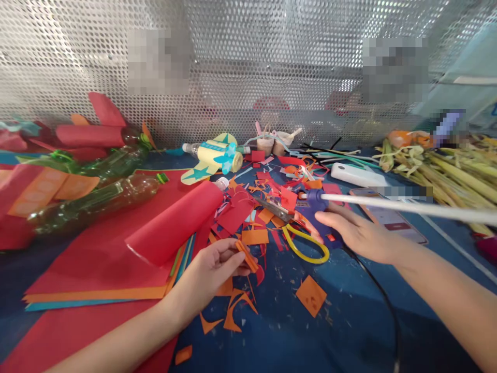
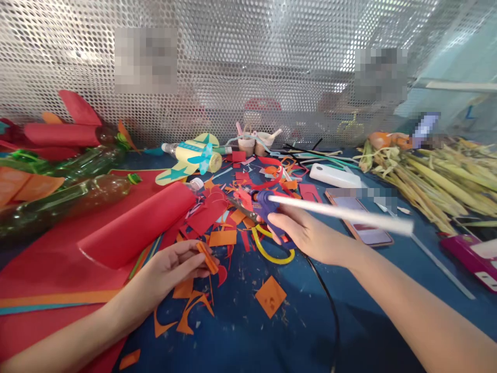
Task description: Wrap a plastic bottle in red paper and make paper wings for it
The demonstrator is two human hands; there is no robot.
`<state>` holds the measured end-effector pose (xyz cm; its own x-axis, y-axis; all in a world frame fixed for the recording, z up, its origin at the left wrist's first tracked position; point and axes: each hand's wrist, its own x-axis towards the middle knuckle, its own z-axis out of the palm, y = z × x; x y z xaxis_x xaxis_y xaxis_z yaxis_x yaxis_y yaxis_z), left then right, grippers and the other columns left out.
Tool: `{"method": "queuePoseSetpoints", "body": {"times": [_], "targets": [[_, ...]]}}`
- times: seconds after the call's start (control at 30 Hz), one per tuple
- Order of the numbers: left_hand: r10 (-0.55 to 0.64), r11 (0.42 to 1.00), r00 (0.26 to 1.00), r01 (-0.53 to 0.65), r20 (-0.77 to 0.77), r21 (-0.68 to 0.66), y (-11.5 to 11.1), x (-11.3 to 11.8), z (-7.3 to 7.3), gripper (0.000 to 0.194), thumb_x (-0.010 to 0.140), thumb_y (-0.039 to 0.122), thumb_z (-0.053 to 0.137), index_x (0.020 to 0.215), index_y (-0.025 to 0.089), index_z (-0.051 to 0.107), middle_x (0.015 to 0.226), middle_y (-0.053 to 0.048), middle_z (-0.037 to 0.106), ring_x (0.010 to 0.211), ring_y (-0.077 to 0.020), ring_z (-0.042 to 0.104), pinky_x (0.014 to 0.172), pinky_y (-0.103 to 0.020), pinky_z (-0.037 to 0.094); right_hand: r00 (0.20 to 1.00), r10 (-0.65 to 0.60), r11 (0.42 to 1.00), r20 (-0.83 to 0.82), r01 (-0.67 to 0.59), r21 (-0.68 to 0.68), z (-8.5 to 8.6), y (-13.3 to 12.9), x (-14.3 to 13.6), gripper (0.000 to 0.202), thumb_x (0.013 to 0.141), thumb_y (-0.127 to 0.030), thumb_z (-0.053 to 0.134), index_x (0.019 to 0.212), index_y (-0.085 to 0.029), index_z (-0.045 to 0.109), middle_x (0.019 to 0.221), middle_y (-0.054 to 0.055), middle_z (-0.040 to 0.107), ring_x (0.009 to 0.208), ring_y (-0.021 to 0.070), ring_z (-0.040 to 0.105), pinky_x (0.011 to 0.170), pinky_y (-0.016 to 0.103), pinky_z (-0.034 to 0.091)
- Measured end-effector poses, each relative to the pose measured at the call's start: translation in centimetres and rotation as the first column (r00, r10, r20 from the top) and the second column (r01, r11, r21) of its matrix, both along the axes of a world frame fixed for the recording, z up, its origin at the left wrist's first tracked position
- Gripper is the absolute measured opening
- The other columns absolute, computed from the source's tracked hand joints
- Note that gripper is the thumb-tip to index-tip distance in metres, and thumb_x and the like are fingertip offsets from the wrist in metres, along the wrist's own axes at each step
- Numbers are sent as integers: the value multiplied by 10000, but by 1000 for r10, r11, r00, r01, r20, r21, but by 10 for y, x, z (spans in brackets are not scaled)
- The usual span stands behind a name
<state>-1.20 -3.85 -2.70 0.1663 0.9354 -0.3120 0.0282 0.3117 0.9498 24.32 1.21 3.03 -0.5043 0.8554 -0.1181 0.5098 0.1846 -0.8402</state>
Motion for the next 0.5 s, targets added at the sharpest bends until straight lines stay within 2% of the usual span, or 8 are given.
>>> {"method": "queuePoseSetpoints", "body": {"times": [0.07, 0.17, 0.23, 0.4, 0.5], "targets": [[5, 1000, 1000, -5, 12, 7, 0, -1, -1, 183, 742, 331, 671, 826, 168, 665, 755, -9, 720, 714, -167, 680, 747, -290, 554, 990, 60, 989, -128, -76, -126, -5, 0, -4, 270, 943, -426, 290, 854, -227, 449, 705, -9, 464, 636, 148, 488, 636, 286, 448], [32, 999, 999, -32, 32, -6, -1, 0, 0, 207, 713, 345, 694, 808, 164, 664, 737, -10, 714, 690, -167, 679, 725, -289, 556, 948, 156, 948, -276, -222, -228, -12, -3, -12, 287, 900, -486, 433, 930, -201, 446, 698, -29, 432, 602, 122, 424, 568, 261, 384], [59, 998, 997, -58, 45, -27, -1, 1, 1, 242, 682, 361, 719, 801, 160, 657, 730, -10, 709, 668, -166, 676, 712, -291, 556, 935, 195, 925, -296, -276, -263, -15, -7, -16, 330, 874, -499, 502, 943, -179, 459, 674, -36, 438, 594, 116, 410, 564, 261, 354], [10, 1000, 998, -9, 58, -13, 0, 0, -1, 284, 691, 413, 711, 789, 153, 657, 749, -14, 696, 703, -162, 671, 723, -277, 548, 932, 177, 872, -316, -297, -388, -16, -21, -23, 369, 959, -488, 332, 922, -165, 508, 677, -10, 491, 621, 122, 451, 634, 287, 380], [-16, 1000, 997, 16, 74, -2, 1, -1, -3, 282, 696, 413, 710, 788, 151, 660, 733, -9, 688, 692, -155, 664, 712, -269, 546, 961, 175, 912, -215, -241, -333, -17, -28, -24, 415, 918, -570, 375, 891, -175, 498, 685, -14, 465, 613, 123, 435, 596, 277, 381]]}}
